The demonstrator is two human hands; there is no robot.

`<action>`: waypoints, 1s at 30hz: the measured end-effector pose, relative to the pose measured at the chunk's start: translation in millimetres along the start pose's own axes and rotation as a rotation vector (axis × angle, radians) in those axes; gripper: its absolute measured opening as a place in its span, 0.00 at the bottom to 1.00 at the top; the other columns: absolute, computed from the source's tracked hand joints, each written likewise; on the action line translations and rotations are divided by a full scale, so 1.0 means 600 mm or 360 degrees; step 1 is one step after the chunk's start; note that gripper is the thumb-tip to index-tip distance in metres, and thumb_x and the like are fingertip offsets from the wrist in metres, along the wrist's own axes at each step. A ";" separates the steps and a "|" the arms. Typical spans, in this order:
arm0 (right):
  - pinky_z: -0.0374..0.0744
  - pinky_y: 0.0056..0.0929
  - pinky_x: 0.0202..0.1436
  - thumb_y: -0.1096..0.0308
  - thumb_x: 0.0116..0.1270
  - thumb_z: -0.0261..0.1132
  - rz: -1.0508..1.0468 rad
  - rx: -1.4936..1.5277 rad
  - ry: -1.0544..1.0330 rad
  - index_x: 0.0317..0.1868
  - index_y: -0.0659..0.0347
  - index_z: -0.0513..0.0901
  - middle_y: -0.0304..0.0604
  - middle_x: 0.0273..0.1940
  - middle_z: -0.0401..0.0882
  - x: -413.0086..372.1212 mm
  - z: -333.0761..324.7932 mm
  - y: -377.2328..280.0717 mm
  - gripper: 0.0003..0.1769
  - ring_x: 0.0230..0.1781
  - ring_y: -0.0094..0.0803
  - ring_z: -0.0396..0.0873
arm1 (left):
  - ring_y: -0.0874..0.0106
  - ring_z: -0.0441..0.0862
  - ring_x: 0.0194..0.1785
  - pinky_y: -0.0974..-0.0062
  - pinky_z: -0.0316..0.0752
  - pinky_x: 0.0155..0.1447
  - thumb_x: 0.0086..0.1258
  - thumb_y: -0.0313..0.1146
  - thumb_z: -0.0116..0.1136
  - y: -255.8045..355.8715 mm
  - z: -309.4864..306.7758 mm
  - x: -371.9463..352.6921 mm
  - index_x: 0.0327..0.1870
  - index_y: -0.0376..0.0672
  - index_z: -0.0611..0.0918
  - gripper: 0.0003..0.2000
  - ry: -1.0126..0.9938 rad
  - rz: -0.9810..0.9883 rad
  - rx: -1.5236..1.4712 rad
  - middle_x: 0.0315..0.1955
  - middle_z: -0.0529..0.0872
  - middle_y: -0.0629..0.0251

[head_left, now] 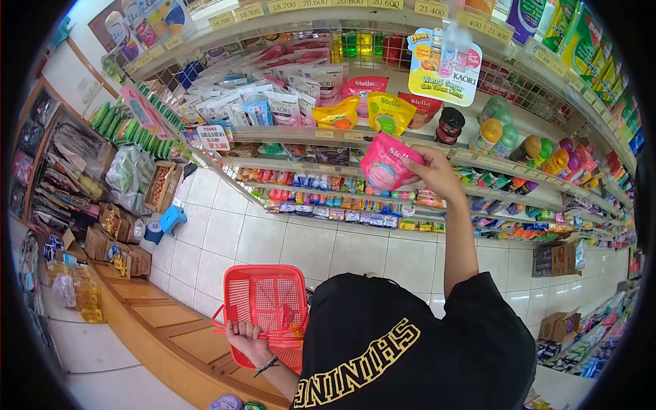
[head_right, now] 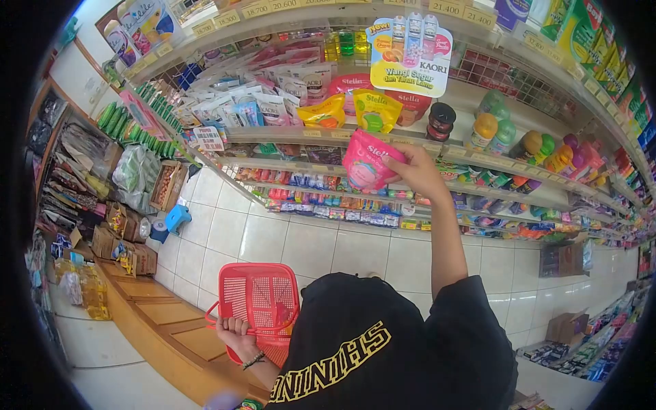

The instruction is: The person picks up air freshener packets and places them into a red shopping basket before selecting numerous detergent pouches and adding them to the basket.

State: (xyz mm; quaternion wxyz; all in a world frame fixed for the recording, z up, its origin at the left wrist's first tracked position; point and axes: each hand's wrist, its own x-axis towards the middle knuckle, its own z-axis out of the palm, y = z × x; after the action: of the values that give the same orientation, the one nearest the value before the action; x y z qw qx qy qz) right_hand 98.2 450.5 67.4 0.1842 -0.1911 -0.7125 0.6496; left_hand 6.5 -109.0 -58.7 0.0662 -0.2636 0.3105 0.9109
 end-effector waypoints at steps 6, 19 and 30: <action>0.85 0.27 0.39 0.67 0.73 0.65 -0.0315 -0.0019 0.0232 0.53 0.71 0.82 0.46 0.40 0.86 0.078 0.015 -0.010 0.15 0.38 0.27 0.87 | 0.83 0.44 0.11 0.81 0.40 0.12 0.77 0.42 0.49 0.007 0.001 -0.003 0.20 0.55 0.63 0.19 -0.0009 -0.0007 -0.0019 0.10 0.53 0.81; 0.77 0.42 0.60 0.62 0.66 0.68 -0.0523 -0.1155 0.0473 0.58 0.68 0.83 0.62 0.51 0.84 0.201 0.050 -0.067 0.24 0.55 0.52 0.82 | 0.83 0.43 0.12 0.81 0.40 0.13 0.78 0.43 0.47 0.016 0.009 0.003 0.20 0.55 0.62 0.20 0.0019 0.0040 0.0072 0.10 0.53 0.80; 0.78 0.44 0.55 0.66 0.64 0.66 -0.0498 -0.1150 0.0358 0.56 0.68 0.84 0.65 0.48 0.84 0.228 0.032 -0.046 0.21 0.52 0.55 0.83 | 0.83 0.42 0.12 0.80 0.39 0.13 0.77 0.43 0.49 0.021 -0.014 0.008 0.19 0.55 0.62 0.21 0.0049 0.0097 0.0006 0.09 0.53 0.80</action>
State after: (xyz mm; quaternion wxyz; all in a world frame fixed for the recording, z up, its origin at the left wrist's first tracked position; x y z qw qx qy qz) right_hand -30.1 502.0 95.0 0.2785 -0.2028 -0.8907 0.2967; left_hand 2.7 -124.5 -59.8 0.0342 -0.2677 0.3211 0.9078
